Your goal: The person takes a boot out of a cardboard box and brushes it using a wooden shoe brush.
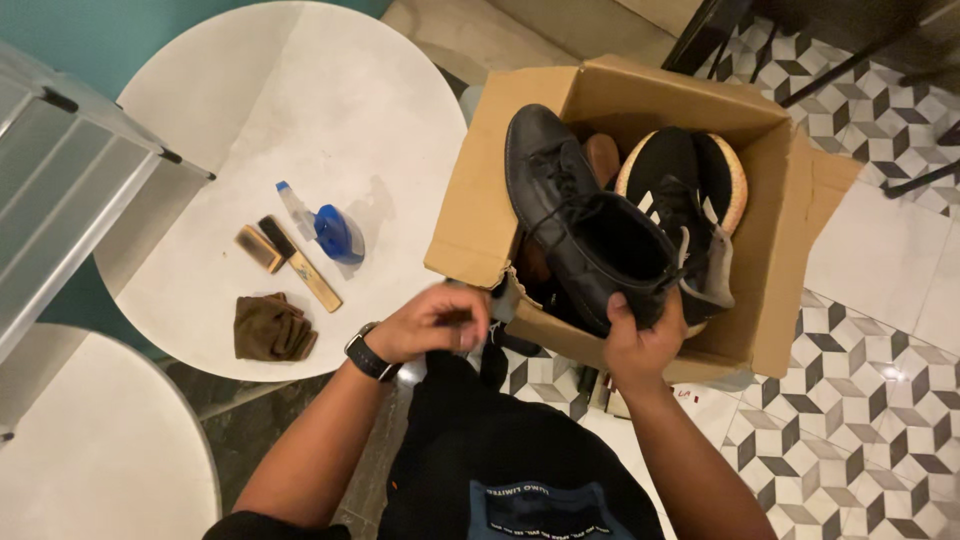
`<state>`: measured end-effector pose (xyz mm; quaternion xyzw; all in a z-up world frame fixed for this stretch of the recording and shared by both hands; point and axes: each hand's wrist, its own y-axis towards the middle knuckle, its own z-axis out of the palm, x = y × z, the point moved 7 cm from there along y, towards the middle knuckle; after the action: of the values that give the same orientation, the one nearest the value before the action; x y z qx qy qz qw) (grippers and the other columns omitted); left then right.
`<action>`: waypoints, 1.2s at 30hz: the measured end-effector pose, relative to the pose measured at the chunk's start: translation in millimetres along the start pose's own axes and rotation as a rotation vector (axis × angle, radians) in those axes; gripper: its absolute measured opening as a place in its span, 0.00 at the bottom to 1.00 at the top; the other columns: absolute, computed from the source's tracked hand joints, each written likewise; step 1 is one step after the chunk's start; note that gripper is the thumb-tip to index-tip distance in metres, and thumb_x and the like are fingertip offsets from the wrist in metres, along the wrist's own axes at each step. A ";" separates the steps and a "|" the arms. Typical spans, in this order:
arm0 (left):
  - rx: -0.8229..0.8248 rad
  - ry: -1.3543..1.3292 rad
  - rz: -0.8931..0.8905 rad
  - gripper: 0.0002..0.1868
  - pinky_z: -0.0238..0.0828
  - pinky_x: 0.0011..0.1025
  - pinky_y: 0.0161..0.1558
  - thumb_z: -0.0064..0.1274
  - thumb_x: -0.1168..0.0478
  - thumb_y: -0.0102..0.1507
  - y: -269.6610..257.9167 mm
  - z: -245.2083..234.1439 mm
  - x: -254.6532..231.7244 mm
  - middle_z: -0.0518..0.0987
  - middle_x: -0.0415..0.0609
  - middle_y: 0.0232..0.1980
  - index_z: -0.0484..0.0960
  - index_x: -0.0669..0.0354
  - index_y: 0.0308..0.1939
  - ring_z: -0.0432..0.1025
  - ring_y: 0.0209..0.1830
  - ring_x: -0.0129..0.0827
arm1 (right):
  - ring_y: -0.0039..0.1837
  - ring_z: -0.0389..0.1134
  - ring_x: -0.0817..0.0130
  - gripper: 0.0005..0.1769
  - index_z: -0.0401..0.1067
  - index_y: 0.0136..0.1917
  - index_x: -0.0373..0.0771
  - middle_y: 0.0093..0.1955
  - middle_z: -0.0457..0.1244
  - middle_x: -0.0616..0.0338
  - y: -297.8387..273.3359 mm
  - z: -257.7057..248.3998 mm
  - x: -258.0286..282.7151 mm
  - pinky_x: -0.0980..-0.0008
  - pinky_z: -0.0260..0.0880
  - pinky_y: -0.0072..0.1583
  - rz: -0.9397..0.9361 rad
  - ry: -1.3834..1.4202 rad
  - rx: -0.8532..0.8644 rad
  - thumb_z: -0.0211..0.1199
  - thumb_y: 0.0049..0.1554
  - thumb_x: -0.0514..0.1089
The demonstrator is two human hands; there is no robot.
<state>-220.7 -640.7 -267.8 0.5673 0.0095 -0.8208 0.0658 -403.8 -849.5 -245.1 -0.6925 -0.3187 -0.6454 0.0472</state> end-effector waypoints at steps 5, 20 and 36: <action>0.049 0.256 -0.566 0.14 0.75 0.29 0.43 0.49 0.57 0.65 -8.8 -36.0 149.3 0.80 0.46 0.46 0.81 0.60 0.50 0.73 0.40 0.27 | 0.58 0.68 0.67 0.23 0.66 0.67 0.28 0.58 0.67 0.53 2.9 3.4 13.0 0.70 0.69 0.63 -0.054 -0.049 0.039 0.64 0.61 0.37; -0.312 1.243 -0.688 0.35 0.75 0.48 0.51 0.55 0.51 0.63 -12.7 -80.1 197.2 0.80 0.60 0.56 0.63 0.57 0.71 0.76 0.53 0.55 | 0.61 0.66 0.68 0.25 0.66 0.68 0.27 0.61 0.66 0.55 -10.9 -13.3 -28.9 0.70 0.67 0.66 0.041 -0.008 -0.035 0.65 0.61 0.37; -0.883 -0.260 0.126 0.28 0.66 0.42 0.69 0.45 0.50 0.72 -235.6 -33.3 72.5 0.72 0.51 0.71 0.66 0.57 0.74 0.68 0.69 0.42 | 0.75 0.62 0.40 0.35 0.65 0.73 0.44 0.78 0.54 0.34 -150.5 201.4 113.2 0.48 0.64 0.74 -0.440 0.182 0.653 0.73 0.55 0.45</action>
<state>-242.9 -411.2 -361.2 0.3768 0.3153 -0.7969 0.3514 -309.5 -591.2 -225.3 -0.4963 -0.6422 -0.5637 0.1533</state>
